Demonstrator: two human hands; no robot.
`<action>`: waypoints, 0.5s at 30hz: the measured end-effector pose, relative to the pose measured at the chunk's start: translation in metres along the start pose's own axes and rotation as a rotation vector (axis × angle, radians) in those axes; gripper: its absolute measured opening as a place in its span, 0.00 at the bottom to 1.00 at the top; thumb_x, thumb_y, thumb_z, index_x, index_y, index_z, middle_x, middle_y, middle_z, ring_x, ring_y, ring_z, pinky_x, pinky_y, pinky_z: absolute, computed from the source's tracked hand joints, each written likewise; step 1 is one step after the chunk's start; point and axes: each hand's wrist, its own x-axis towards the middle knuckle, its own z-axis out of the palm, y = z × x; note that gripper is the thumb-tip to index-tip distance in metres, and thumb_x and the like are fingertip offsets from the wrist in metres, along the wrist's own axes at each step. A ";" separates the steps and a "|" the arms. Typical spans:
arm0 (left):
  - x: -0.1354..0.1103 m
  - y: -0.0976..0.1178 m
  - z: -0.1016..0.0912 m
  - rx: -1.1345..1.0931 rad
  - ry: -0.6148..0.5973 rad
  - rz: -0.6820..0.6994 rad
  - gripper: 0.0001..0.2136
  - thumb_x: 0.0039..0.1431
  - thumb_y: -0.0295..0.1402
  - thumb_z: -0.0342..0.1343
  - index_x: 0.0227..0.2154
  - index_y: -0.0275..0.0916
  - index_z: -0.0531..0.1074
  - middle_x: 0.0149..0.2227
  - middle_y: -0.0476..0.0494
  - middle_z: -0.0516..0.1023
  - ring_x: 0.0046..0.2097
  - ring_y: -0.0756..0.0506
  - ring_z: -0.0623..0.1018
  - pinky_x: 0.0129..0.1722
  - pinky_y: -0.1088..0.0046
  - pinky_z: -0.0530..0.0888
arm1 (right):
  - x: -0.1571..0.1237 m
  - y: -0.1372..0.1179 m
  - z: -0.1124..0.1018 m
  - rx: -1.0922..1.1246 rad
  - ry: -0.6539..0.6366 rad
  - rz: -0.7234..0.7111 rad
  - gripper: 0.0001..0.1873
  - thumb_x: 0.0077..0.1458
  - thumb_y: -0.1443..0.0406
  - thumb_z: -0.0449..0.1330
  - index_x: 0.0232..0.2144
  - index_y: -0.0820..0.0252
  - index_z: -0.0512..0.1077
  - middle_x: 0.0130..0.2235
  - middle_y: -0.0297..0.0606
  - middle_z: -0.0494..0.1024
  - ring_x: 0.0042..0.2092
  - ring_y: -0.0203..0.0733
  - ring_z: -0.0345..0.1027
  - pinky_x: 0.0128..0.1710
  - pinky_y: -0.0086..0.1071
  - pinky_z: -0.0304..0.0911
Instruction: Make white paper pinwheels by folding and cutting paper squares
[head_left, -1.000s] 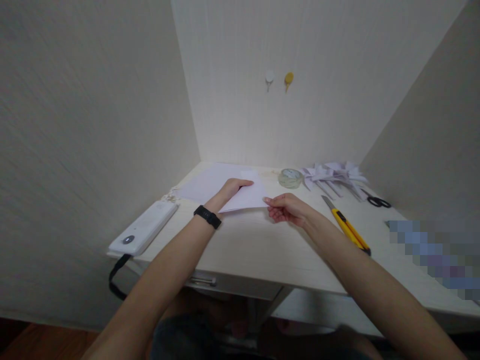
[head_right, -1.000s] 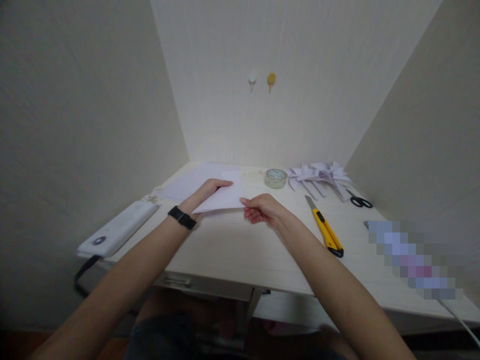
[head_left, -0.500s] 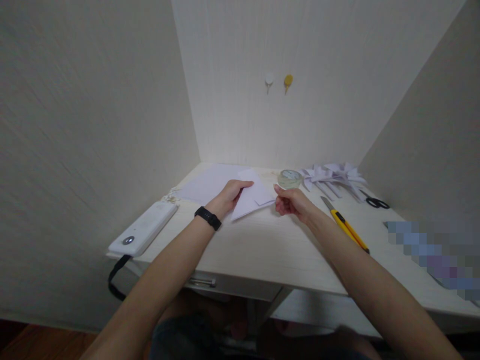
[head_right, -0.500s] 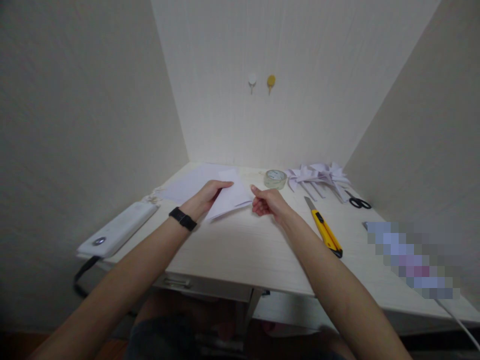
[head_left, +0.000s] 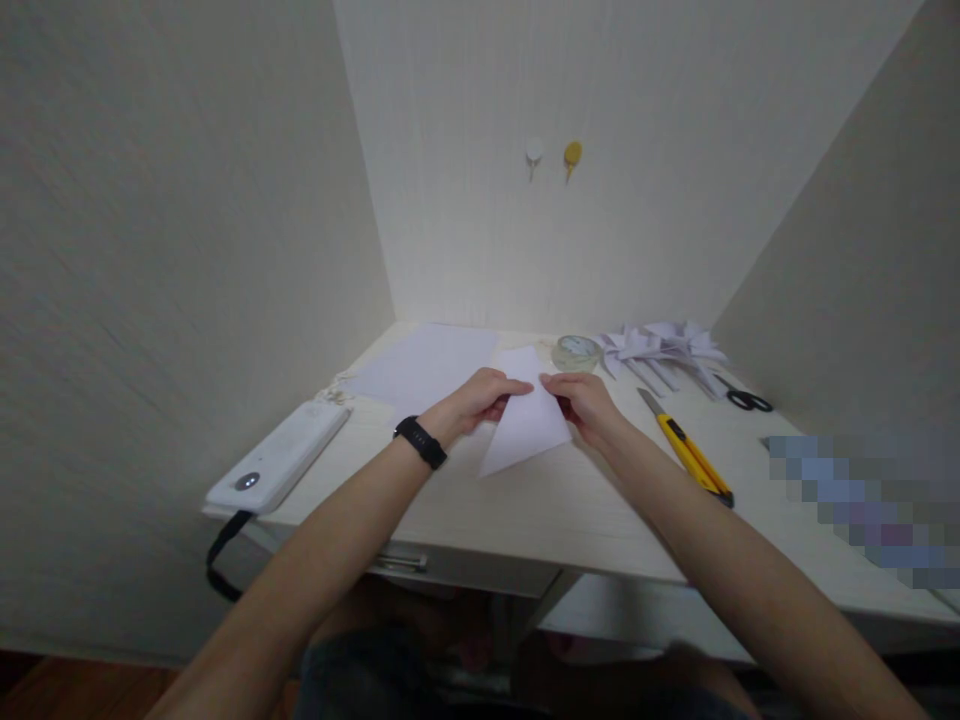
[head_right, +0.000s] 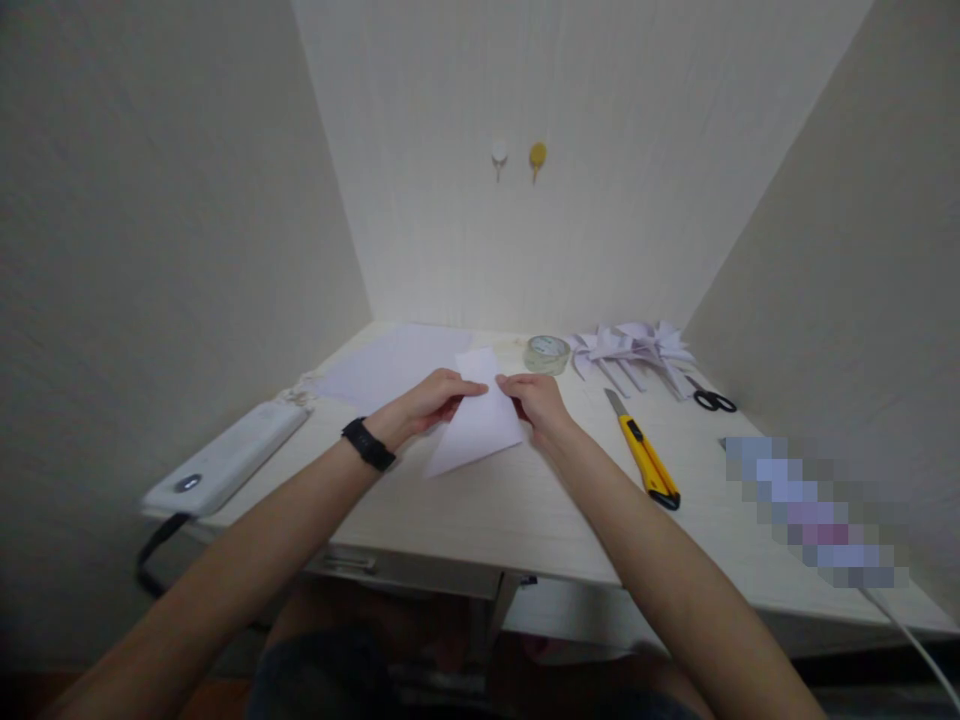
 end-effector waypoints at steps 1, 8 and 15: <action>0.000 0.000 0.000 -0.020 -0.005 -0.005 0.09 0.48 0.30 0.65 0.20 0.34 0.71 0.18 0.50 0.70 0.18 0.55 0.66 0.18 0.78 0.61 | -0.001 -0.001 0.000 0.012 -0.004 0.007 0.13 0.32 0.62 0.71 0.20 0.63 0.74 0.20 0.32 0.73 0.22 0.32 0.60 0.20 0.28 0.53; 0.006 0.001 -0.008 -0.221 -0.005 0.104 0.09 0.46 0.29 0.67 0.28 0.30 0.74 0.29 0.41 0.77 0.28 0.49 0.76 0.31 0.71 0.74 | -0.006 -0.005 -0.002 -0.050 -0.203 0.067 0.10 0.32 0.65 0.71 0.20 0.65 0.76 0.19 0.35 0.74 0.20 0.32 0.59 0.19 0.28 0.50; 0.006 0.012 -0.027 -0.156 -0.036 -0.019 0.03 0.46 0.20 0.63 0.25 0.30 0.74 0.26 0.42 0.77 0.28 0.51 0.75 0.31 0.75 0.73 | -0.003 -0.002 -0.005 -0.038 -0.174 0.123 0.10 0.33 0.65 0.72 0.20 0.64 0.76 0.21 0.37 0.77 0.21 0.36 0.65 0.20 0.31 0.55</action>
